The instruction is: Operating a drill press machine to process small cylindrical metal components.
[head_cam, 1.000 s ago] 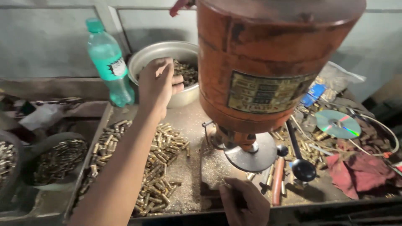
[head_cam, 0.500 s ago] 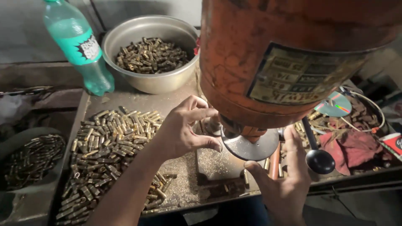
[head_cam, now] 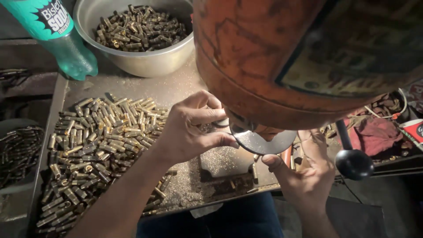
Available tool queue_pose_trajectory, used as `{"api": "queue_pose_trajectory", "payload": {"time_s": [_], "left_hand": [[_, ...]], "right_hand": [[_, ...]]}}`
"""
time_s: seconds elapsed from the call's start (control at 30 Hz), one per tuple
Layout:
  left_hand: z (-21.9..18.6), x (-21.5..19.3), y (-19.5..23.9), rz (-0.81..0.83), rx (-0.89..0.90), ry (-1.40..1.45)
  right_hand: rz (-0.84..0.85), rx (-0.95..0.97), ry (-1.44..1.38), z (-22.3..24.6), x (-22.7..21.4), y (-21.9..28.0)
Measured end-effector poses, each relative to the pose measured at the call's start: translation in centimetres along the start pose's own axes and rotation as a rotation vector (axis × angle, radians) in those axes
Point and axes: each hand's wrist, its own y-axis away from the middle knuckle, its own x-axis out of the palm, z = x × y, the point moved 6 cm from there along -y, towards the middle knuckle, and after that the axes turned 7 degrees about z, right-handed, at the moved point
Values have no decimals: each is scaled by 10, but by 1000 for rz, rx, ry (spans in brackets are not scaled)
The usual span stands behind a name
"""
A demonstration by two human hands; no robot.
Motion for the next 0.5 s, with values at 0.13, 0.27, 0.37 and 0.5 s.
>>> {"api": "queue_pose_trajectory", "payload": {"time_s": [0.13, 0.27, 0.37, 0.5], "left_hand": [[-17, 4, -2, -17, 19, -284], [-21, -1, -1, -48, -3, -354], [-36, -15, -4, -3, 102, -492], [-29, -37, 0, -25, -108, -306]], "right_hand": [[54, 92, -258, -8, -2, -9], [34, -114, -51, 7, -4, -7], [-127, -184, 13, 10, -5, 18], [-277, 100, -103, 11, -16, 32]]}}
